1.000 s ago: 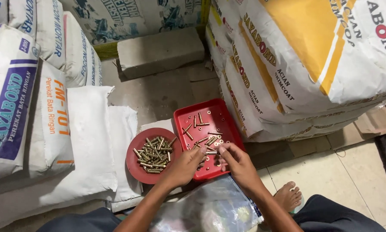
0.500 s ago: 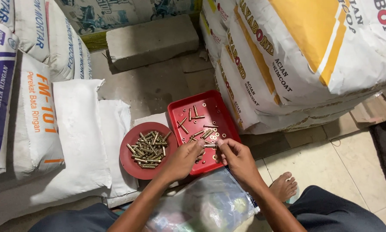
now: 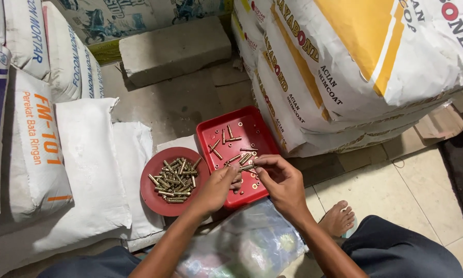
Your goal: Assembling small metal hardware by placing washers onto screws and then placing them into a tray while sitting on the floor.
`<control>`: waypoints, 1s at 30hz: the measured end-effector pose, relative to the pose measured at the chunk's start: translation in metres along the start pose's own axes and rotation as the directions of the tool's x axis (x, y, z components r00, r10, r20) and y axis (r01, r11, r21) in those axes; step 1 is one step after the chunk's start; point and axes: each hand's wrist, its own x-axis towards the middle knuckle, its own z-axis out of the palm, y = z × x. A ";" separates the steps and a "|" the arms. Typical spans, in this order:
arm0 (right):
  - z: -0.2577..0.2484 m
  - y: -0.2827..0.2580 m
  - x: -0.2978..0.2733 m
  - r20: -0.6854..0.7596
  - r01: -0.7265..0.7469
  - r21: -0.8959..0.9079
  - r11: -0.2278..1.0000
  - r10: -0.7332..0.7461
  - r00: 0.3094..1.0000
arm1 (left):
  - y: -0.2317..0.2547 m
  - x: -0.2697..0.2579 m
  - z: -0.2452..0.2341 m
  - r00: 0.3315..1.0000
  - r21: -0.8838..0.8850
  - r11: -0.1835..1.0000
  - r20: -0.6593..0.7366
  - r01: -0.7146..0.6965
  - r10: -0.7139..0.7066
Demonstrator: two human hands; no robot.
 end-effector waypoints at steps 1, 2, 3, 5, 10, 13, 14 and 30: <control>0.002 0.000 0.001 -0.006 0.026 0.024 0.999 -0.026 1.000 | -0.012 0.004 -0.005 1.000 -0.037 0.999 -0.006 -0.005 0.004; 0.003 -0.002 0.003 -0.007 0.025 0.024 0.999 -0.025 1.000 | -0.006 0.003 -0.005 1.000 -0.037 0.999 -0.005 -0.004 0.004; 0.004 -0.004 0.004 0.001 -0.046 0.004 0.999 0.046 0.999 | 0.000 0.002 -0.005 1.000 0.024 1.000 -0.002 0.020 -0.020; 0.004 0.000 0.008 0.007 -0.115 -0.015 0.993 0.115 0.993 | 0.012 0.000 -0.004 0.999 0.086 0.995 0.000 0.044 -0.044; 0.002 0.007 0.014 0.061 -0.160 -0.053 0.986 0.163 0.985 | 0.043 -0.017 0.001 0.992 0.095 0.990 -0.073 0.107 -0.100; 0.010 -0.005 0.013 0.069 -0.136 -0.075 0.988 0.141 0.988 | 0.032 -0.014 -0.003 0.986 0.005 0.991 -0.091 0.137 -0.136; 0.011 -0.005 0.013 0.073 -0.136 -0.075 0.988 0.141 0.987 | 0.027 -0.012 -0.004 0.986 0.003 0.991 -0.095 0.135 -0.134; 0.007 -0.011 0.018 0.144 -0.184 -0.167 0.969 0.208 0.967 | 0.024 -0.005 0.001 0.965 -0.009 0.981 -0.178 0.194 -0.192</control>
